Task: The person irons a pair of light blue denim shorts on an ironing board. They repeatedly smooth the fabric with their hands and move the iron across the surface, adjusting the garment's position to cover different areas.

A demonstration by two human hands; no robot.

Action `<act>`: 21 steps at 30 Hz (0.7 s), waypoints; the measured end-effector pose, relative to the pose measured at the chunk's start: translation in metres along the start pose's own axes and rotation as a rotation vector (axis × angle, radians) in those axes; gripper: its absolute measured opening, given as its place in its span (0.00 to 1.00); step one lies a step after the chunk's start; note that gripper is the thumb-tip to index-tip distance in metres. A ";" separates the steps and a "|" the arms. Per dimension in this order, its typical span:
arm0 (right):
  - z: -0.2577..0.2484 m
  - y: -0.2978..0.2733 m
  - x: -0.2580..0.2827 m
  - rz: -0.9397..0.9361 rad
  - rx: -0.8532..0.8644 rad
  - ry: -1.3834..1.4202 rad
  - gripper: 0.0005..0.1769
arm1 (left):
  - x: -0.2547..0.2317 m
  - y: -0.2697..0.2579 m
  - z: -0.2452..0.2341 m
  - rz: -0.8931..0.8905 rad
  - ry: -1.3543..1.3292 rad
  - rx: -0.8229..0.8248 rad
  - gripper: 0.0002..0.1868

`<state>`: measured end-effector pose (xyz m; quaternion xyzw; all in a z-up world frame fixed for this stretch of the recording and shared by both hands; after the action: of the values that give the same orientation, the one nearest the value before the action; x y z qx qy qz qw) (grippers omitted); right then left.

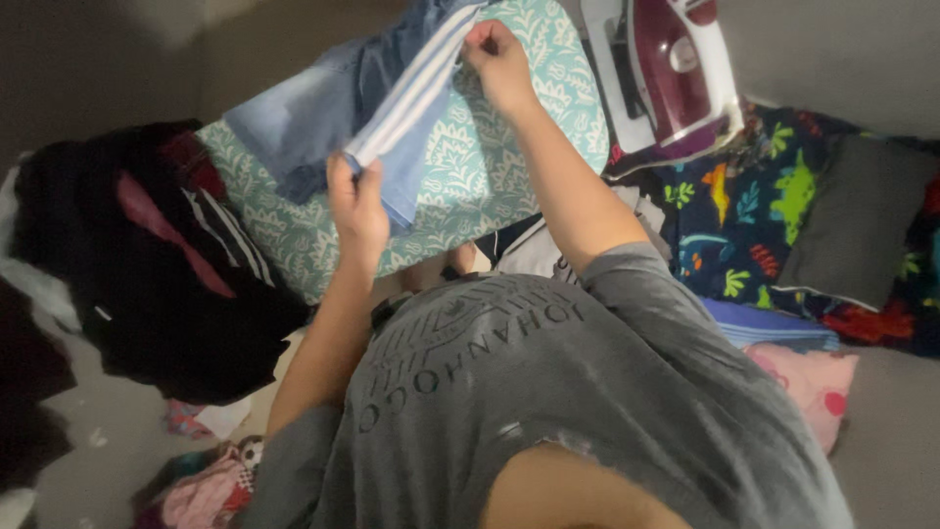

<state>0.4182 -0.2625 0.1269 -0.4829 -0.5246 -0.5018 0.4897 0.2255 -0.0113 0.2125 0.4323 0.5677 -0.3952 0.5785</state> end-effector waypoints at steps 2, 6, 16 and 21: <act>0.007 -0.016 0.043 -0.403 0.074 -0.149 0.06 | -0.029 -0.007 0.008 0.168 0.318 0.065 0.07; 0.014 -0.021 0.012 0.337 0.393 0.126 0.14 | -0.055 -0.023 0.036 0.284 0.423 0.200 0.13; -0.018 -0.021 -0.072 0.697 0.662 0.276 0.06 | -0.094 -0.045 0.081 0.496 0.526 0.439 0.14; -0.016 -0.037 -0.063 0.932 0.874 0.173 0.07 | -0.088 -0.043 0.082 0.473 0.523 0.421 0.14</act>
<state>0.3850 -0.2802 0.0626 -0.3738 -0.3746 -0.0136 0.8484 0.2067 -0.1053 0.2963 0.7458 0.4872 -0.2356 0.3885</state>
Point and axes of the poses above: each hand's wrist, its own y-axis towards the middle knuckle, its own z-axis out of the palm, x = y × z, the point moved 9 cm from there along y, towards the middle knuckle, and after that the axes turned 3 degrees about -x, right-handed, at the moved point
